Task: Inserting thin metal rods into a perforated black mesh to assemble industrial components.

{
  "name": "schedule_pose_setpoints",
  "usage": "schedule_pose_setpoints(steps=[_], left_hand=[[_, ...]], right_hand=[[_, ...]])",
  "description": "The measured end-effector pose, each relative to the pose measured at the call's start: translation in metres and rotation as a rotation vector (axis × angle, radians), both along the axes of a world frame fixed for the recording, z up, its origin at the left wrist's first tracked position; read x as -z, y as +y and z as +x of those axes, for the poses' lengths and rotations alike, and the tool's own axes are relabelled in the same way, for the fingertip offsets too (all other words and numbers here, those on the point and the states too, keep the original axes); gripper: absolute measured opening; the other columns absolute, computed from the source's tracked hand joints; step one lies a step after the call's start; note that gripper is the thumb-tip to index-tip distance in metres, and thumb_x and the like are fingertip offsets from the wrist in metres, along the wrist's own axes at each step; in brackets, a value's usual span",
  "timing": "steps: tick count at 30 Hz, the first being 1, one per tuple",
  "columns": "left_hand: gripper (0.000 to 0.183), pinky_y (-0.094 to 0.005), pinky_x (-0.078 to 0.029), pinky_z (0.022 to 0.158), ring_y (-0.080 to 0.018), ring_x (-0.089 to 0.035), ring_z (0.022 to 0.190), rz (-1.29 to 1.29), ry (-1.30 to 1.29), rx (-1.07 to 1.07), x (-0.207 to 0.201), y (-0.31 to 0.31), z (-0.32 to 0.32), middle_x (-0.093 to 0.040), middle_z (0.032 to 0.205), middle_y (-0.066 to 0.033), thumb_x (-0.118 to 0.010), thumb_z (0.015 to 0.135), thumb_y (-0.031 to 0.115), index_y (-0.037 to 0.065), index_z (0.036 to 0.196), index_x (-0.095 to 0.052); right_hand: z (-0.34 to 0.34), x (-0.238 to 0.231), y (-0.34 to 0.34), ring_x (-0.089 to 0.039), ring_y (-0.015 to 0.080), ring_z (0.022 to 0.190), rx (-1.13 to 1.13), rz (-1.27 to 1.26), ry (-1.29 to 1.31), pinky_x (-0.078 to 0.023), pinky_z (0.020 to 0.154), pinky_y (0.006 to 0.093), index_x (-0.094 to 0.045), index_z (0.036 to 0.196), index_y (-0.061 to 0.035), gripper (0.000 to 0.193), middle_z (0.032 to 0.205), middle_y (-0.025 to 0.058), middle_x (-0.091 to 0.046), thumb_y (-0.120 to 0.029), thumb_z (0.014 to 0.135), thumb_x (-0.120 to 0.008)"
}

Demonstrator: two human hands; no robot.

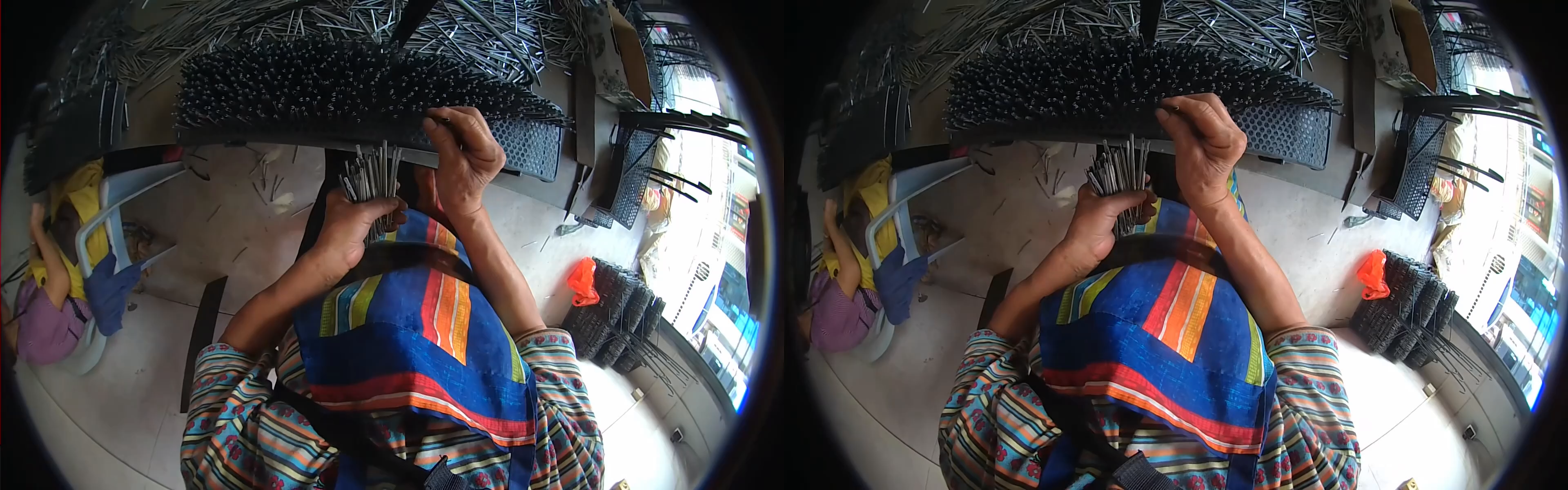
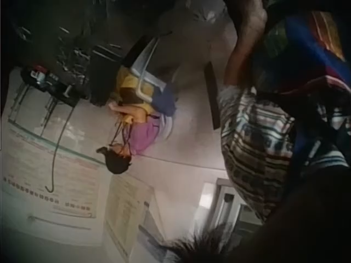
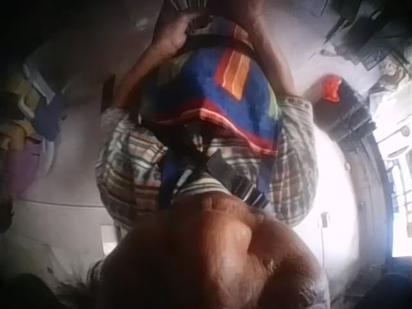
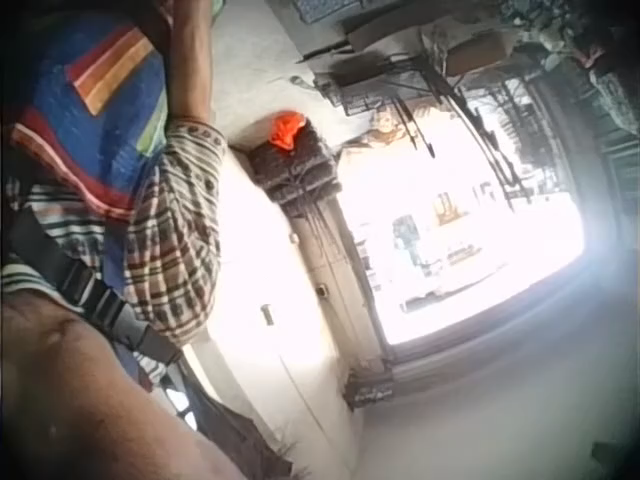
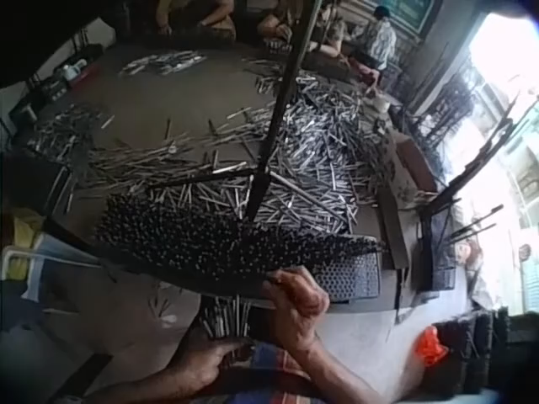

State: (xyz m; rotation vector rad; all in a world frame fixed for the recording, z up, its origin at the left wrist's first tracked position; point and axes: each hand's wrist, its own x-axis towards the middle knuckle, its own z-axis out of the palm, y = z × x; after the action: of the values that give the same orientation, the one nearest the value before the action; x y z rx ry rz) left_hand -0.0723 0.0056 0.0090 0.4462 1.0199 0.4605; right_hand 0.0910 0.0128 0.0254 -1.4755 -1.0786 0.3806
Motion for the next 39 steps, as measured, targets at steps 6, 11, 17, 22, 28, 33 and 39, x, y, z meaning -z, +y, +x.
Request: schedule_pose_setpoints(steps=[6,11,17,22,28,33,39], left_hand=[[0.012,-0.0315,-0.053,0.054,-0.0224,-0.067,0.063,-0.018,-0.054,-0.029,0.001,0.002,0.001,-0.068,0.077,-0.0146,-0.066,0.077,-0.004,-0.005,0.089,-0.064],[0.010,-0.0312,-0.052,0.053,-0.0224,-0.067,0.062,-0.045,-0.065,-0.044,0.002,0.002,0.001,-0.068,0.075,-0.0149,-0.065,0.077,-0.004,-0.006,0.088,-0.064],[0.010,-0.0308,-0.052,0.053,-0.0224,-0.067,0.062,-0.028,-0.088,-0.051,0.004,0.002,0.003,-0.068,0.075,-0.0148,-0.065,0.077,-0.004,-0.006,0.086,-0.064],[0.010,-0.0304,-0.053,0.054,-0.0225,-0.067,0.063,0.003,-0.099,-0.035,0.006,0.003,0.001,-0.068,0.076,-0.0153,-0.064,0.077,-0.004,-0.006,0.088,-0.064],[0.017,-0.0302,-0.054,0.058,-0.0218,-0.068,0.065,-0.071,-0.067,-0.061,0.009,0.004,0.002,-0.069,0.079,-0.0154,-0.065,0.078,-0.003,-0.006,0.094,-0.064],[0.018,-0.0302,-0.054,0.060,-0.0209,-0.068,0.067,-0.103,-0.065,-0.058,0.010,0.004,0.000,-0.069,0.081,-0.0147,-0.065,0.078,-0.002,-0.005,0.096,-0.064],[0.018,-0.0304,-0.055,0.060,-0.0209,-0.068,0.066,-0.108,-0.094,-0.048,0.009,0.004,-0.001,-0.069,0.081,-0.0145,-0.067,0.078,-0.002,-0.005,0.096,-0.064]], right_hand=[[-0.001,-0.002,-0.001,-0.056,0.0067,0.071,-0.017,0.012,-0.006,-0.043,0.063,0.0178,-0.068,0.086,0.0022,0.014,0.082,0.0044,-0.064,0.010,0.074,-0.069],[-0.003,-0.011,-0.003,-0.060,0.0091,0.071,-0.072,-0.008,-0.148,-0.046,0.064,0.0206,-0.069,0.087,0.0023,0.016,0.082,0.0073,-0.065,0.009,0.073,-0.069],[-0.006,0.003,-0.004,-0.060,0.0099,0.069,-0.069,-0.073,-0.175,-0.047,0.062,0.0214,-0.070,0.087,0.0016,0.016,0.081,0.0072,-0.065,0.007,0.072,-0.071],[-0.012,-0.002,0.005,-0.059,0.0110,0.064,-0.012,-0.180,-0.205,-0.046,0.058,0.0228,-0.070,0.085,0.0006,0.015,0.077,0.0066,-0.064,0.006,0.071,-0.072],[-0.005,-0.003,0.015,-0.059,0.0132,0.060,-0.053,-0.160,-0.315,-0.046,0.055,0.0245,-0.071,0.084,-0.0011,0.012,0.071,0.0071,-0.062,0.002,0.073,-0.072],[0.001,-0.008,0.022,-0.061,0.0172,0.058,-0.128,-0.172,-0.426,-0.046,0.054,0.0264,-0.071,0.086,-0.0036,0.011,0.071,0.0082,-0.062,-0.002,0.075,-0.071],[0.002,-0.006,0.019,-0.063,0.0266,0.061,-0.143,-0.196,-0.572,-0.049,0.051,0.0350,-0.071,0.085,-0.0129,0.008,0.073,0.0035,-0.062,-0.017,0.079,-0.068]])
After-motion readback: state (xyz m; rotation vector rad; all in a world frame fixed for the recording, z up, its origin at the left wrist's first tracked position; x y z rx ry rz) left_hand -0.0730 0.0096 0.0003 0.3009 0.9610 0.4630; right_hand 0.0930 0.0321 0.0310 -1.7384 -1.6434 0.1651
